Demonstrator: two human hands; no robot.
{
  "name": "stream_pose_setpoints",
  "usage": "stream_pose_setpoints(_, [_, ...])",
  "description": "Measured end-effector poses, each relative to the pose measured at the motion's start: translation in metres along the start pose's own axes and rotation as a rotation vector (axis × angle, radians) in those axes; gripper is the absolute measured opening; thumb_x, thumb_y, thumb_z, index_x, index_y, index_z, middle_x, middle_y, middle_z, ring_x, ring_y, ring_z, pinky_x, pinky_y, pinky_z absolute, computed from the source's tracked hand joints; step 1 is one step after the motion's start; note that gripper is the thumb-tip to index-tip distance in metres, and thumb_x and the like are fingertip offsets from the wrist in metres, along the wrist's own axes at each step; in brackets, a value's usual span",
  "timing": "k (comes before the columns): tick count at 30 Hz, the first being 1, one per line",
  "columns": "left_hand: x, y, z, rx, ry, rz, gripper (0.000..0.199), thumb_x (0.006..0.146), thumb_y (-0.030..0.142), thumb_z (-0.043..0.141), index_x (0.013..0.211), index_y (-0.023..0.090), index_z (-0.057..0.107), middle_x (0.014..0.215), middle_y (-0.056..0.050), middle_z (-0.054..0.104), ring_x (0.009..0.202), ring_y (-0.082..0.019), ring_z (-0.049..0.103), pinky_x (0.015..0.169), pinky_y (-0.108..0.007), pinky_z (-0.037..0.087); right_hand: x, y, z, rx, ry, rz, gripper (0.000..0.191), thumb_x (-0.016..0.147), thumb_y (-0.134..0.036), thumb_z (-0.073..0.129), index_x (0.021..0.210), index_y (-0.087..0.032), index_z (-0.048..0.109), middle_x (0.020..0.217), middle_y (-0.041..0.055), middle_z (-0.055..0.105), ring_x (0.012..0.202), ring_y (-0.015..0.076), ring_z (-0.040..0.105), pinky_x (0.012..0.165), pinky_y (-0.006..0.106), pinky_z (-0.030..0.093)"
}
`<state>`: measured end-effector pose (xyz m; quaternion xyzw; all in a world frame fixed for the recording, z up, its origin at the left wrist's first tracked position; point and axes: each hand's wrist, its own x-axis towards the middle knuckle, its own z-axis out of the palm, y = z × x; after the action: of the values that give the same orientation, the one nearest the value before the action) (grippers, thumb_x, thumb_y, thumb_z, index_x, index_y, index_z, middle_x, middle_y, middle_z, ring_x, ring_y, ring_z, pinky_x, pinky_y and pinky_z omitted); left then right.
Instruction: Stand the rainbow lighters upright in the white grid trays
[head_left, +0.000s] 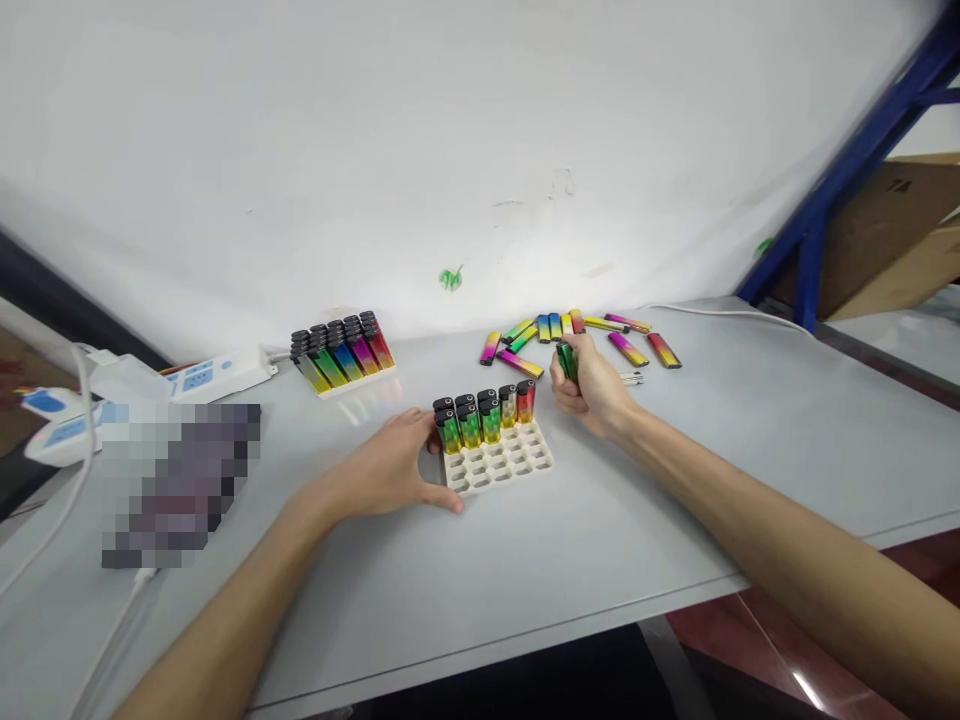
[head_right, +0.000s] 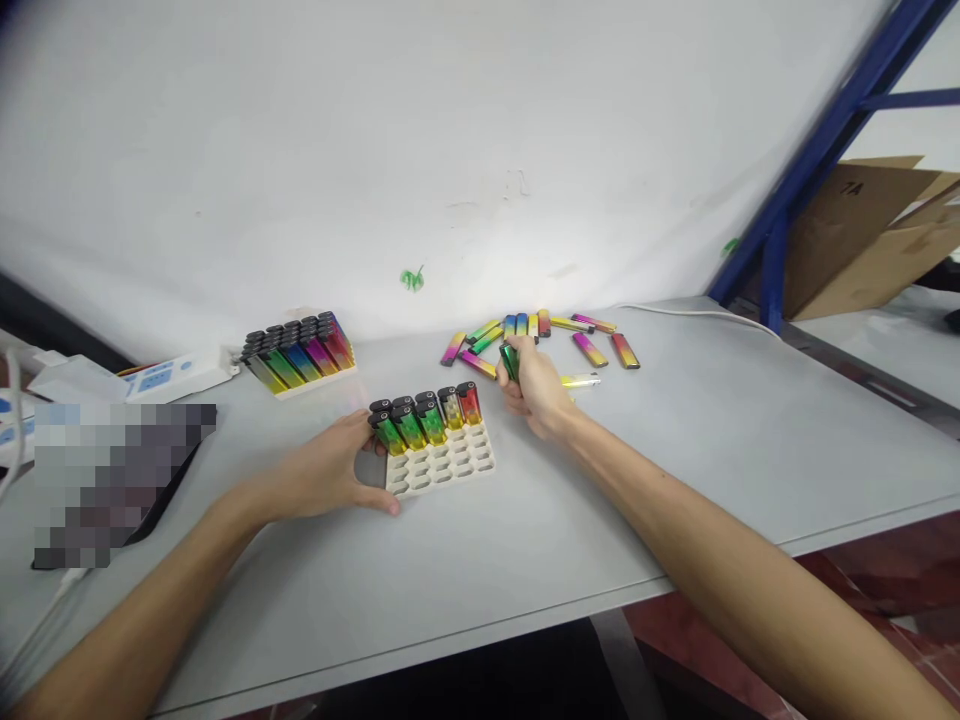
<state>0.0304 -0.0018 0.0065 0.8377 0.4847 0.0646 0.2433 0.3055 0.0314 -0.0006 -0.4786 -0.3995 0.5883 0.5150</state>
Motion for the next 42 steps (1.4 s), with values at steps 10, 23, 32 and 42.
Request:
stream_pose_setpoints(10, [0.000, -0.001, 0.000, -0.003, 0.002, -0.002, 0.073, 0.057, 0.067, 0.079, 0.111, 0.021, 0.061, 0.110, -0.009, 0.064, 0.102, -0.031, 0.060, 0.086, -0.040, 0.049, -0.003, 0.003, 0.003, 0.005, 0.005, -0.007, 0.056, 0.087, -0.063, 0.050, 0.052, -0.021, 0.042, 0.042, -0.0073, 0.023, 0.037, 0.0062, 0.014, 0.039, 0.025, 0.011])
stream_pose_setpoints(23, [-0.001, 0.002, -0.001, -0.007, -0.003, -0.004, 0.070, 0.057, 0.065, 0.080, 0.108, 0.021, 0.061, 0.108, -0.008, 0.064, 0.101, -0.031, 0.060, 0.085, -0.039, 0.049, -0.001, 0.003, 0.003, -0.037, 0.044, -0.015, 0.051, 0.090, -0.060, 0.044, 0.056, -0.022, 0.043, 0.044, -0.0071, 0.024, 0.037, 0.0074, 0.016, 0.038, 0.025, 0.014])
stream_pose_setpoints(32, [0.000, 0.002, 0.000, -0.003, 0.028, 0.009, 0.069, 0.056, 0.068, 0.079, 0.104, 0.022, 0.060, 0.105, -0.007, 0.065, 0.097, -0.030, 0.061, 0.082, -0.039, 0.049, -0.006, -0.020, -0.016, -0.382, -0.099, -0.352, 0.035, 0.080, -0.051, 0.072, 0.071, -0.020, 0.060, 0.073, -0.0002, 0.056, 0.072, 0.0138, 0.052, 0.066, 0.027, 0.043])
stream_pose_setpoints(42, [-0.001, 0.003, 0.000, 0.002, 0.023, 0.002, 0.070, 0.056, 0.070, 0.078, 0.104, 0.022, 0.061, 0.104, -0.007, 0.065, 0.098, -0.030, 0.061, 0.082, -0.039, 0.048, -0.025, -0.041, -0.025, -0.507, -0.279, -0.425, 0.031, 0.077, -0.045, 0.079, 0.088, -0.020, 0.065, 0.069, -0.0007, 0.062, 0.060, 0.0124, 0.055, 0.055, 0.028, 0.043])
